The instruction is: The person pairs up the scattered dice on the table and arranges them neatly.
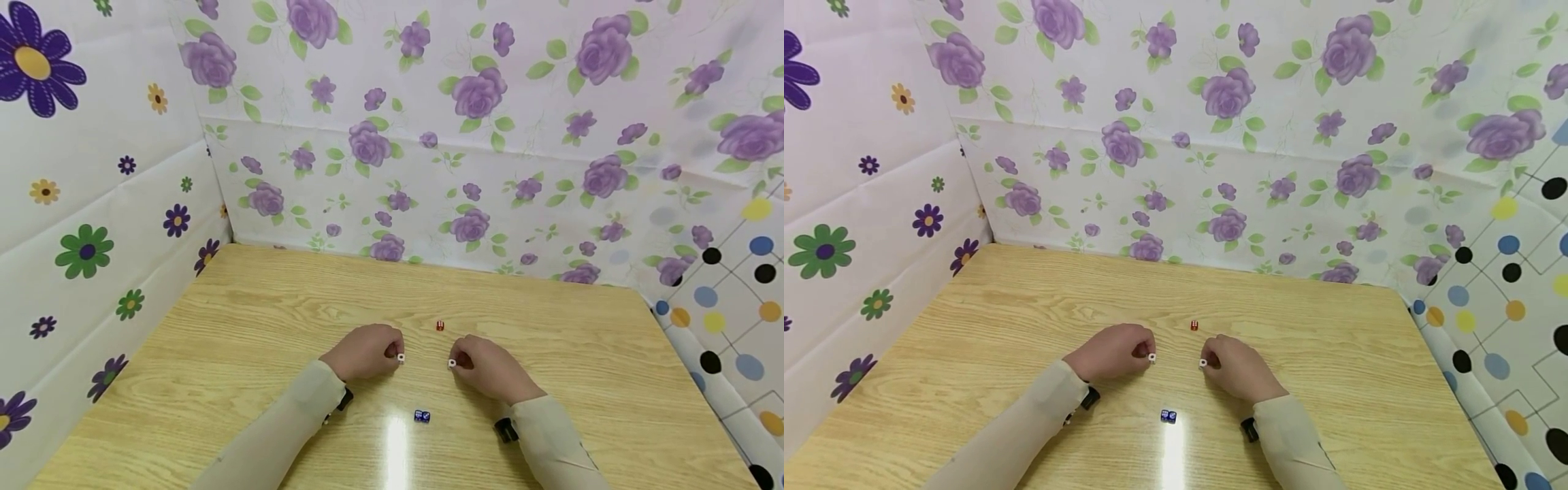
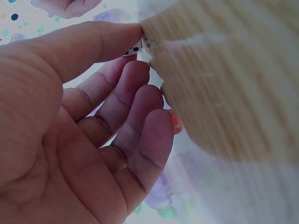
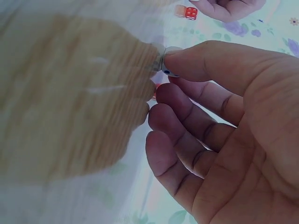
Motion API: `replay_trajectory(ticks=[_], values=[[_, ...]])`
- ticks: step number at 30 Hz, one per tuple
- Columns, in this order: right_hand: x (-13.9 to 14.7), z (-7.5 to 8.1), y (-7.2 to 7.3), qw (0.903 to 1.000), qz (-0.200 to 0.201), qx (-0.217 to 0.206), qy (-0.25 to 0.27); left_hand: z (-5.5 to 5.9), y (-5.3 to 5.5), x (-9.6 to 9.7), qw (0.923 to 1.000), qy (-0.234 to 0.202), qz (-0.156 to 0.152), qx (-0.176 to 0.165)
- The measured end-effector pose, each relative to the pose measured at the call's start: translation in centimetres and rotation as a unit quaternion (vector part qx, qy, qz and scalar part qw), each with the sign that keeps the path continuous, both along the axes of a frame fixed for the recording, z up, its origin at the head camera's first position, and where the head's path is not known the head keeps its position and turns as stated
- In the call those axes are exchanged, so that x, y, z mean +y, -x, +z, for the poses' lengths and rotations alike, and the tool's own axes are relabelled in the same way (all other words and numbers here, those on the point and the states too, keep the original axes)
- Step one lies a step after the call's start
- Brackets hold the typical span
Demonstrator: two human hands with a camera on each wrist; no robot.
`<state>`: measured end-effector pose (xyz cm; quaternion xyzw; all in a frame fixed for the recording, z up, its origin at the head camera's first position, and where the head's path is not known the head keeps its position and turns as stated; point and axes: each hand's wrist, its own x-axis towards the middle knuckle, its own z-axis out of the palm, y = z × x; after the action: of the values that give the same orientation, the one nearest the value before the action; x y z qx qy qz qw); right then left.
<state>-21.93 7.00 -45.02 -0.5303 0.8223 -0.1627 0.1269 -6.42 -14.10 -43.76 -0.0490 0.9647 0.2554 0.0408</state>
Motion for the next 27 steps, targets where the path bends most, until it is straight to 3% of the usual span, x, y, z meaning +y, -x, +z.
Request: replay_trajectory(ticks=[15,27], values=[[-0.5,-0.2,-0.1,1.0000,0.005,-0.002,0.003,-0.3,0.5,0.4,1.0000,0.003,0.000,-0.004],[-0.4,0.4,0.4,0.9992,0.015,-0.035,-0.009,-0.3,1.3,0.6,1.0000,-0.005,-0.005,-0.003]])
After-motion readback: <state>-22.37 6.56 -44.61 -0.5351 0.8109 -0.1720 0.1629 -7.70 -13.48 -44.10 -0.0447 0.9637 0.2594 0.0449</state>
